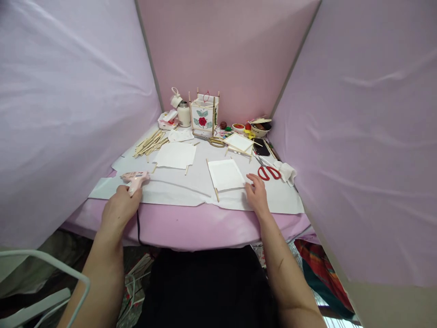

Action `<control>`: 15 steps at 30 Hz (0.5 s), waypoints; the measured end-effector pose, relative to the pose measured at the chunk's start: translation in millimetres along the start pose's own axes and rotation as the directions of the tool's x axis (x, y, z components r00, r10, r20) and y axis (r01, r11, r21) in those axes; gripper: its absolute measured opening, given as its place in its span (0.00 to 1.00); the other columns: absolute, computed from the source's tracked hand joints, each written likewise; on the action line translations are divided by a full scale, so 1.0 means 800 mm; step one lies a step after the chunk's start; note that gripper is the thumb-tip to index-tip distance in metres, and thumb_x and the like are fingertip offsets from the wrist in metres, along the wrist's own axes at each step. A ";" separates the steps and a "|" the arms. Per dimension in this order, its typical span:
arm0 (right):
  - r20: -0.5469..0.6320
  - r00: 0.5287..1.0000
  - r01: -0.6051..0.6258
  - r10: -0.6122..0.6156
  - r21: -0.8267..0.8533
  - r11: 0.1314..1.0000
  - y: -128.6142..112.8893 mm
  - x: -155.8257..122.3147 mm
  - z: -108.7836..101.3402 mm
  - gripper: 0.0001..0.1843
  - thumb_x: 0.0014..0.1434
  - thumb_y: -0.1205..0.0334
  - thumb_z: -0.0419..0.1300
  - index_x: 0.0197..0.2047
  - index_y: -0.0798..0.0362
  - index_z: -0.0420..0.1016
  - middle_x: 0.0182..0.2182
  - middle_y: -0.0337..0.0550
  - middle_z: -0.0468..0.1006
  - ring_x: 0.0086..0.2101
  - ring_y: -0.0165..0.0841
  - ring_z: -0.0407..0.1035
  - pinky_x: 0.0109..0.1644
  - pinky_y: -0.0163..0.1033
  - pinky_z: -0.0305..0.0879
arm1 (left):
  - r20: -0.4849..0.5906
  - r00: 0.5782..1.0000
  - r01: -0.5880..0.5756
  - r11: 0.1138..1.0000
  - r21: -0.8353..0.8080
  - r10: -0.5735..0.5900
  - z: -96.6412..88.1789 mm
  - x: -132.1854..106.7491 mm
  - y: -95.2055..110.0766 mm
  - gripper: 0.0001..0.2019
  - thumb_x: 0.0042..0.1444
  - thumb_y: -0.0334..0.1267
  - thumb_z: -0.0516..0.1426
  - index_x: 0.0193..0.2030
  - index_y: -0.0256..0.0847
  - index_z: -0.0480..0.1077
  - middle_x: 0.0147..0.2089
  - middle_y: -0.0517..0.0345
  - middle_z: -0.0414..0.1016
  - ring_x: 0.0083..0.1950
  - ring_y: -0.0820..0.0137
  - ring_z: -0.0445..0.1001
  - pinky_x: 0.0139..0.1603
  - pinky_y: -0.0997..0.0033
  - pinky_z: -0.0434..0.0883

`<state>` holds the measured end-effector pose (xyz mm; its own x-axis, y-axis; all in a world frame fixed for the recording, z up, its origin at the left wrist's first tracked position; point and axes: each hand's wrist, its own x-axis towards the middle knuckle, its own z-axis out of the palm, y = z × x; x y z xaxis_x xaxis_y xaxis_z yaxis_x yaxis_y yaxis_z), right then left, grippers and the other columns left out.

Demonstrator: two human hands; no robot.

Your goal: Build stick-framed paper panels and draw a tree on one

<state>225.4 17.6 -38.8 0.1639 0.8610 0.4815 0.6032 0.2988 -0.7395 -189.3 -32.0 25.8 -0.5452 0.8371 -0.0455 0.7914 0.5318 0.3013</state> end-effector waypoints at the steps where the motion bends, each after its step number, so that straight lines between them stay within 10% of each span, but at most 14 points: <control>1: -0.070 0.998 0.010 -0.007 0.035 0.999 -0.004 -0.006 -0.005 0.18 0.61 0.58 0.54 0.52 0.53 0.75 0.55 0.54 0.74 0.57 0.42 0.67 0.57 0.51 0.67 | -0.026 1.000 -0.002 1.000 -0.017 0.001 -0.004 -0.005 0.002 0.25 0.64 0.52 0.47 0.56 0.34 0.66 0.49 0.33 0.78 0.51 0.42 0.77 0.46 0.51 0.72; 7: -0.318 0.946 -0.023 0.063 0.129 0.991 -0.052 -0.063 -0.025 0.11 0.63 0.59 0.56 0.47 0.52 0.74 0.45 0.47 0.76 0.45 0.37 0.70 0.52 0.46 0.66 | -0.196 0.977 -0.120 0.978 -0.170 0.086 -0.023 -0.050 0.047 0.21 0.63 0.53 0.50 0.52 0.39 0.66 0.44 0.42 0.80 0.46 0.47 0.79 0.41 0.58 0.72; 10: -0.009 0.991 -0.125 0.132 0.277 0.953 -0.090 -0.084 -0.022 0.09 0.63 0.56 0.58 0.42 0.50 0.76 0.41 0.45 0.78 0.43 0.38 0.72 0.52 0.45 0.66 | -0.173 0.953 -0.290 0.919 -0.268 0.250 -0.015 -0.088 0.103 0.16 0.64 0.50 0.50 0.50 0.41 0.65 0.43 0.46 0.80 0.44 0.52 0.79 0.39 0.62 0.71; 15: 0.342 0.916 -0.384 0.210 0.596 0.706 -0.136 -0.080 -0.012 0.23 0.63 0.45 0.59 0.57 0.45 0.74 0.55 0.45 0.77 0.53 0.40 0.71 0.57 0.45 0.67 | -0.014 0.812 -0.548 0.753 -0.364 0.584 0.024 -0.160 0.200 0.12 0.66 0.46 0.50 0.48 0.41 0.63 0.40 0.49 0.80 0.41 0.54 0.80 0.37 0.63 0.70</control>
<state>156.9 -73.9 15.0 0.0096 0.9921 0.1251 -0.1023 0.1254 -0.9868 12.6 -51.5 61.6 0.0157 0.9881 0.1529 0.7943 -0.1052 0.5984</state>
